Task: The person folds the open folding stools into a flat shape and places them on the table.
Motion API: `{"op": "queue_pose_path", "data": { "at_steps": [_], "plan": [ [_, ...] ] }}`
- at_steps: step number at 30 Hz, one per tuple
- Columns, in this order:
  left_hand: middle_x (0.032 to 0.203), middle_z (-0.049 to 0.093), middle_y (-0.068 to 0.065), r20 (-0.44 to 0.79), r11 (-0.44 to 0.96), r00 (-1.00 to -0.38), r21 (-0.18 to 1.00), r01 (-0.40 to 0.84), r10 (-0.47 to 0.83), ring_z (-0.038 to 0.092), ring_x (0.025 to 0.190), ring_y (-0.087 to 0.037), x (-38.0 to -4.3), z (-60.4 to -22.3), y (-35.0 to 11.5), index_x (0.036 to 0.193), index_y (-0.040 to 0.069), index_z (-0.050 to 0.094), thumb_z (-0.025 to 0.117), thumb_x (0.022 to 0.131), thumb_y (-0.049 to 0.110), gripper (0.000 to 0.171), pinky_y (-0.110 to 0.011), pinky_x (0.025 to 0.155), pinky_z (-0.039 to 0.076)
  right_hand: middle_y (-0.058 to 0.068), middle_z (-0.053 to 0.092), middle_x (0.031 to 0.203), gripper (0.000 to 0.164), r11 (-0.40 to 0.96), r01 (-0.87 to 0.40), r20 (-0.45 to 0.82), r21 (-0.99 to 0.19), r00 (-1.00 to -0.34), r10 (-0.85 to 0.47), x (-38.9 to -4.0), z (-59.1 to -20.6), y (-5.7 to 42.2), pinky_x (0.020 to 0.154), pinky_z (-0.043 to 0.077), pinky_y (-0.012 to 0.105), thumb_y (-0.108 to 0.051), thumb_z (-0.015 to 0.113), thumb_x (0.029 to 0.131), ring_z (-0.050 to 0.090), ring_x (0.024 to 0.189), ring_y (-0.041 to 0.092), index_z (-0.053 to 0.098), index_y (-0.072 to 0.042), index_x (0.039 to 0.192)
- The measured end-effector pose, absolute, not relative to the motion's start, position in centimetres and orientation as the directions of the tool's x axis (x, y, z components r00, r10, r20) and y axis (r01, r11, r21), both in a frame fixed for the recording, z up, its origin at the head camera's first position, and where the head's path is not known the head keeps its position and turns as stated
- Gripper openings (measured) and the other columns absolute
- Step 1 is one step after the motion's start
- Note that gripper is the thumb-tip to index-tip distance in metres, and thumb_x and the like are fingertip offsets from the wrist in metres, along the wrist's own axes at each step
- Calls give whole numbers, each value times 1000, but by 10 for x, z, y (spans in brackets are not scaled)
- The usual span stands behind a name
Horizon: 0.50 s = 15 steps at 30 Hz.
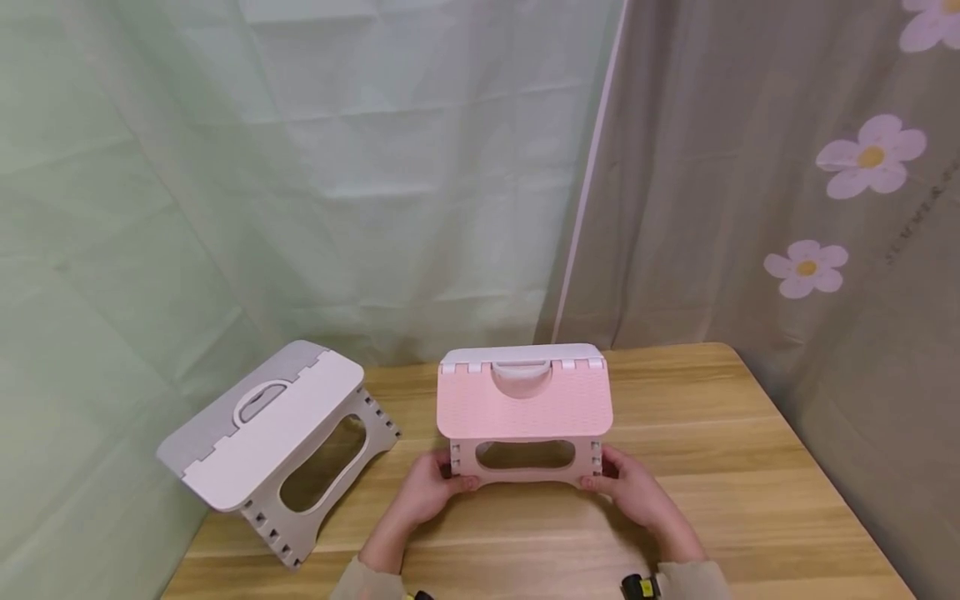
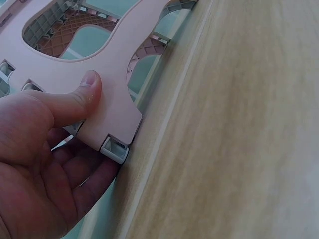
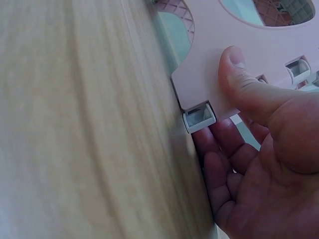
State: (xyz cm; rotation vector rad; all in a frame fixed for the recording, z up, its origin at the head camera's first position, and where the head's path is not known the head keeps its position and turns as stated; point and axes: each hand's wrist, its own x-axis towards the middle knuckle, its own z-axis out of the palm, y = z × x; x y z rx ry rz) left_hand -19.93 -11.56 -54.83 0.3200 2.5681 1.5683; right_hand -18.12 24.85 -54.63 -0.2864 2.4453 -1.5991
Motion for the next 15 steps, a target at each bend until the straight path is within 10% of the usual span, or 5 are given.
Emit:
{"op": "queue_pose_path", "data": {
  "at_steps": [15],
  "plan": [
    [96,76,4,7,434,-968,893,118,250,64,86,-14,-200,-548,-116,108,7,78,90,89,18,24,-32,79,51,11,72,115,63,369,-47,-62,-928,-959,-276,-183,-549,249,89,49,28,-21,79,98,63,107,26,54,8,148]
  ]
}}
